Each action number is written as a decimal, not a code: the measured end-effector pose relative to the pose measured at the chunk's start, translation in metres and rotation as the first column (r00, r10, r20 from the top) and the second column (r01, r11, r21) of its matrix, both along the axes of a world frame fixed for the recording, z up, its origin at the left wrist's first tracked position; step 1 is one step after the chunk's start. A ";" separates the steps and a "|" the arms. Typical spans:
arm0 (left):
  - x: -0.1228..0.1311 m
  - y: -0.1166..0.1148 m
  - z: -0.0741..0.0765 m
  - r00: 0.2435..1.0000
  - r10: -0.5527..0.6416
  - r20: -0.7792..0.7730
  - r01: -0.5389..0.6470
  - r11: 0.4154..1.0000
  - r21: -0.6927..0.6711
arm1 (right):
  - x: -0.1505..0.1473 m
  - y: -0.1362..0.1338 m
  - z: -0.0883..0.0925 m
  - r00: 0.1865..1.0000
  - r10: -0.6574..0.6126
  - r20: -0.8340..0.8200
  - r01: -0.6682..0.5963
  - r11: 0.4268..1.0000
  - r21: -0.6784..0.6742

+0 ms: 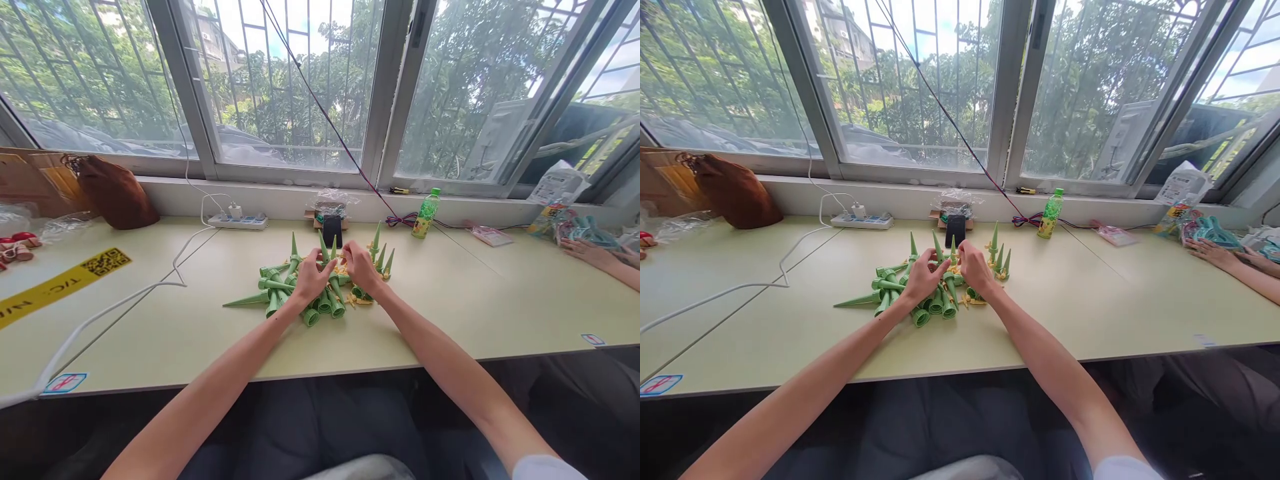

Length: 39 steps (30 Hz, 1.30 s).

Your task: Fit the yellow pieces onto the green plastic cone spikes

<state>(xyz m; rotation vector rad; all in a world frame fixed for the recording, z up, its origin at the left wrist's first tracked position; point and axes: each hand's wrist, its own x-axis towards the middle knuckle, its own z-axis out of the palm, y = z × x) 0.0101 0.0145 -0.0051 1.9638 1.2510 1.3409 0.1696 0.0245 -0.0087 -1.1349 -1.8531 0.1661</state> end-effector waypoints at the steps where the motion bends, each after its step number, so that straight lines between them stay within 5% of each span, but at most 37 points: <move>1: 0.000 0.000 0.000 1.000 0.000 -0.004 0.000 1.000 -0.005 | -0.002 -0.002 0.000 1.000 0.003 -0.025 -0.003 1.000 0.017; 10: -0.003 0.003 -0.001 0.999 -0.036 0.015 0.036 0.999 -0.023 | -0.023 -0.016 0.004 0.995 0.018 -0.097 0.001 0.982 0.189; 39: -0.006 0.010 -0.005 0.980 -0.036 0.197 0.053 0.995 -0.080 | -0.027 -0.015 -0.004 0.987 0.132 -0.090 -0.121 0.985 0.121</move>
